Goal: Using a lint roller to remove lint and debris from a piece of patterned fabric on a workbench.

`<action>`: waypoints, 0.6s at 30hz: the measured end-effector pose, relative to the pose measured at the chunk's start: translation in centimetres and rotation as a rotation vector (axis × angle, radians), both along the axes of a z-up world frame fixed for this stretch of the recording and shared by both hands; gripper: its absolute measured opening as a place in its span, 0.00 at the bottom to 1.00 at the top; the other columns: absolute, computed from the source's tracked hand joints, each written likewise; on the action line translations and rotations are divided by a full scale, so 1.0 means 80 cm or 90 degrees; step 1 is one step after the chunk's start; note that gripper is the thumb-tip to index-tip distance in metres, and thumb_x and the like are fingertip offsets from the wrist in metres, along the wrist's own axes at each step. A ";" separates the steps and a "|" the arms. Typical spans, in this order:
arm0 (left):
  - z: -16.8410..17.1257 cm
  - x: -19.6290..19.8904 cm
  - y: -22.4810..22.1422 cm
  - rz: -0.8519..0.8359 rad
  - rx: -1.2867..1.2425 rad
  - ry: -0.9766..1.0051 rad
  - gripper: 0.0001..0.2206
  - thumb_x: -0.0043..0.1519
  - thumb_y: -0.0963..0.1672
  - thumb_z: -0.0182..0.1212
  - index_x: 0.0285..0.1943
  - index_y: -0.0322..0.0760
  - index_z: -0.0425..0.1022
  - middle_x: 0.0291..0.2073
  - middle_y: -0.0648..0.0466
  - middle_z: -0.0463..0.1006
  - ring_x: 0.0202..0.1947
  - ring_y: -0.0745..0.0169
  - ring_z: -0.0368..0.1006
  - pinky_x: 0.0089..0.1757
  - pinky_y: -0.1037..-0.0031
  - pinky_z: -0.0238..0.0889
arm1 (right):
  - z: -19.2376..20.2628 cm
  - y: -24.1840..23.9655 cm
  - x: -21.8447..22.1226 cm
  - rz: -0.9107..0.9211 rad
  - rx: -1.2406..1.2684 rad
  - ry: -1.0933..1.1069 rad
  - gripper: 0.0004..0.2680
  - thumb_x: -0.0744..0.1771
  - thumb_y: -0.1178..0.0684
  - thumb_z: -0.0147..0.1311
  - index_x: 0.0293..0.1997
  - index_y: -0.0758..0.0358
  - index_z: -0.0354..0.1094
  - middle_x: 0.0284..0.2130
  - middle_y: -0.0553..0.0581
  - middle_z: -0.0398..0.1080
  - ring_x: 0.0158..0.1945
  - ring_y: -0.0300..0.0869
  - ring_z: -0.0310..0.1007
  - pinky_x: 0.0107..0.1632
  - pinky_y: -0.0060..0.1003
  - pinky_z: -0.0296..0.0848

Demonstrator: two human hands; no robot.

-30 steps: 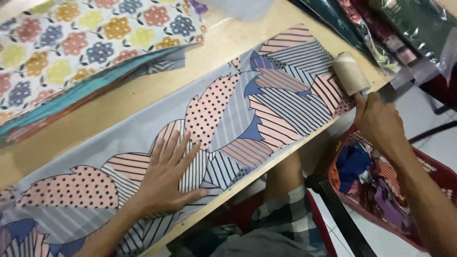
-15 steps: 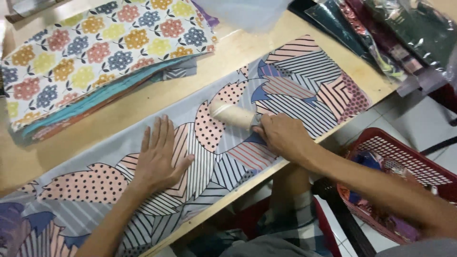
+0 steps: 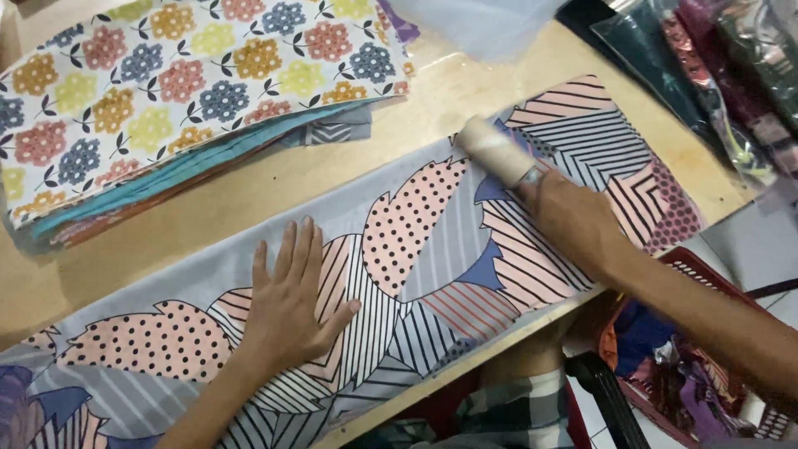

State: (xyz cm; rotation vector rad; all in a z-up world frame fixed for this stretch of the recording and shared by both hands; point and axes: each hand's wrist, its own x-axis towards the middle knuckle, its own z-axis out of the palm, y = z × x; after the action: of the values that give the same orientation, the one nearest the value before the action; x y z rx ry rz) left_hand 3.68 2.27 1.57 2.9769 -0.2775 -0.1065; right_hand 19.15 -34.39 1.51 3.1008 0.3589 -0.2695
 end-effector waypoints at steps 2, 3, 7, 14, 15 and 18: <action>-0.004 0.001 0.000 -0.001 0.014 -0.007 0.48 0.62 0.67 0.42 0.81 0.33 0.43 0.79 0.39 0.42 0.79 0.40 0.33 0.68 0.44 0.17 | -0.009 -0.024 0.027 -0.012 -0.030 -0.027 0.22 0.75 0.34 0.32 0.41 0.66 0.64 0.29 0.71 0.76 0.36 0.68 0.81 0.41 0.63 0.76; -0.005 0.001 0.001 -0.005 0.029 -0.016 0.48 0.62 0.67 0.42 0.81 0.33 0.43 0.79 0.40 0.42 0.79 0.40 0.33 0.68 0.44 0.17 | -0.013 -0.035 0.041 -0.027 -0.058 -0.058 0.22 0.76 0.34 0.32 0.42 0.65 0.65 0.29 0.71 0.76 0.37 0.67 0.82 0.40 0.61 0.77; -0.017 0.001 0.007 -0.041 0.164 -0.155 0.50 0.63 0.68 0.29 0.81 0.31 0.29 0.81 0.44 0.28 0.81 0.50 0.22 0.71 0.51 0.14 | 0.018 -0.058 0.081 -0.089 -0.028 0.051 0.21 0.78 0.42 0.25 0.44 0.67 0.65 0.30 0.65 0.75 0.25 0.56 0.77 0.23 0.49 0.74; -0.020 0.001 0.009 -0.048 0.177 -0.159 0.50 0.63 0.68 0.29 0.81 0.31 0.27 0.80 0.43 0.26 0.80 0.50 0.20 0.71 0.52 0.13 | -0.044 -0.142 0.144 -0.147 -0.071 -0.116 0.25 0.80 0.37 0.29 0.51 0.75 0.69 0.41 0.79 0.77 0.39 0.71 0.79 0.36 0.64 0.75; -0.022 0.001 0.007 -0.051 0.190 -0.170 0.50 0.64 0.68 0.27 0.81 0.30 0.26 0.80 0.43 0.25 0.80 0.50 0.19 0.70 0.52 0.12 | -0.031 -0.147 0.146 -0.162 -0.069 -0.089 0.26 0.80 0.38 0.28 0.52 0.77 0.70 0.42 0.80 0.77 0.40 0.71 0.80 0.35 0.62 0.76; -0.024 -0.001 0.011 -0.054 0.255 -0.200 0.51 0.65 0.69 0.28 0.82 0.30 0.27 0.81 0.42 0.26 0.80 0.49 0.20 0.70 0.52 0.13 | -0.011 -0.135 0.138 -0.183 0.015 -0.068 0.26 0.80 0.40 0.28 0.51 0.77 0.71 0.41 0.82 0.76 0.39 0.73 0.78 0.37 0.66 0.75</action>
State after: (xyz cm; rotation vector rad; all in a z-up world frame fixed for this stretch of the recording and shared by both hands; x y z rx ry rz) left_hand 3.56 3.19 -0.38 3.3735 -0.4688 0.3407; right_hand 30.18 -45.17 0.65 3.1655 -0.0876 -0.1008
